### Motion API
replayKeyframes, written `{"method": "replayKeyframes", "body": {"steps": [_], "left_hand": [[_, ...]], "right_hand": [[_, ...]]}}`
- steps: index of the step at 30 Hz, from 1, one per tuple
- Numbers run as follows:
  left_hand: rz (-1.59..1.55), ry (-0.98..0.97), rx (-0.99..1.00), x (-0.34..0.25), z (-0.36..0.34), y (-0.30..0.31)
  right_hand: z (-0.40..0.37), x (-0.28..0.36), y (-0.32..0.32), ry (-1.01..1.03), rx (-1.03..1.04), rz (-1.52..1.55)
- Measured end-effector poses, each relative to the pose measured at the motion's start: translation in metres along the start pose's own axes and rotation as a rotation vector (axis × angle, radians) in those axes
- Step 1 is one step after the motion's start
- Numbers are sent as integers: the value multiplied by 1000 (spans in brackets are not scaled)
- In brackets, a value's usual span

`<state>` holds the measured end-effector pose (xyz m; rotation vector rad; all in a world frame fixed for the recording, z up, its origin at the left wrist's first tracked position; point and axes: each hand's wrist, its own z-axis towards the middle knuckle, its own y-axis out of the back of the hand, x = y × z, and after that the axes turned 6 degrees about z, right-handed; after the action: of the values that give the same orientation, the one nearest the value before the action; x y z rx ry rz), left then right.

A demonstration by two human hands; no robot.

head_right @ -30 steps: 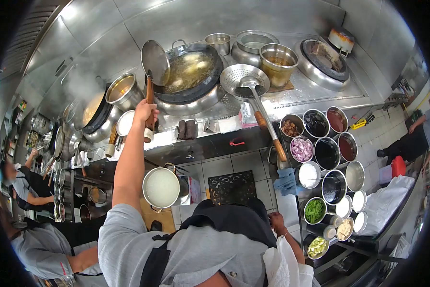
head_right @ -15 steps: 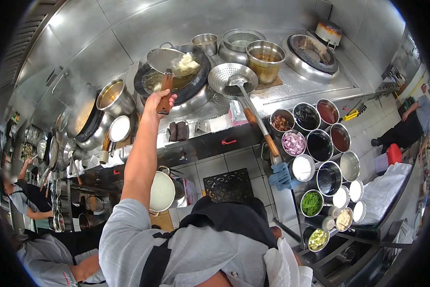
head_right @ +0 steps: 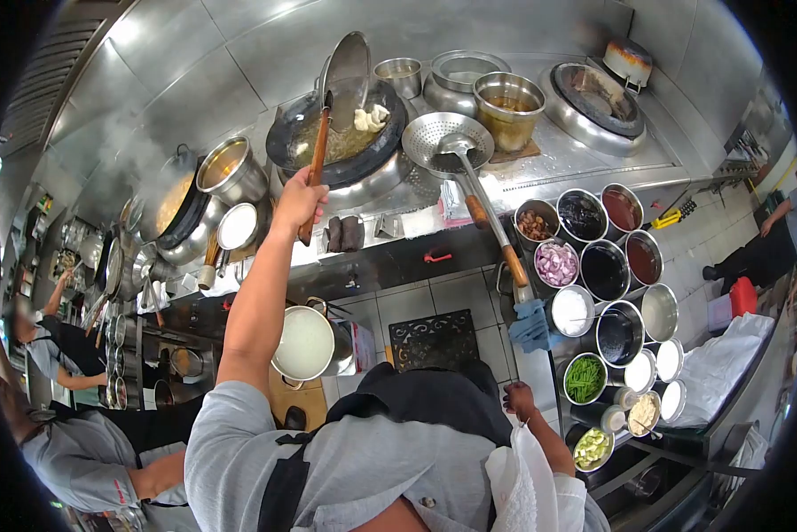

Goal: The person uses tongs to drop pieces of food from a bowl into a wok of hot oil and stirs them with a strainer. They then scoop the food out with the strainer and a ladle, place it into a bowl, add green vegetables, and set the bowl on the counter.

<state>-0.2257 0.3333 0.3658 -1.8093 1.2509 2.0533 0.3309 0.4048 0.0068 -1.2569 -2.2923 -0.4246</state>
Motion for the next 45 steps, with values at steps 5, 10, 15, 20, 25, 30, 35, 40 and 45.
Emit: {"method": "replayKeyframes", "body": {"steps": [5,10,15,20,25,30,35,40,45], "left_hand": [[-24,-16,-1,-21,-22,8],[-206,9,117,-10,-23,19],[-224,106,181,13,-26,33],[-124,130,89,31,-29,55],[-29,89,-90,42,-17,76],[151,53,-266,49,1,91],[111,83,-255,69,31,89],[-29,175,-132,62,39,60],[372,100,-112,57,30,50]], "right_hand": [[57,-43,26,683,244,-694],[53,-45,29,896,201,-1184],[65,-34,27,891,215,-1256],[39,-6,0,431,160,-520],[16,10,-10,335,253,-506],[41,-38,5,926,168,-1000],[36,-41,12,847,190,-1275],[40,-44,13,983,140,-1261],[50,-48,11,899,120,-932]]}}
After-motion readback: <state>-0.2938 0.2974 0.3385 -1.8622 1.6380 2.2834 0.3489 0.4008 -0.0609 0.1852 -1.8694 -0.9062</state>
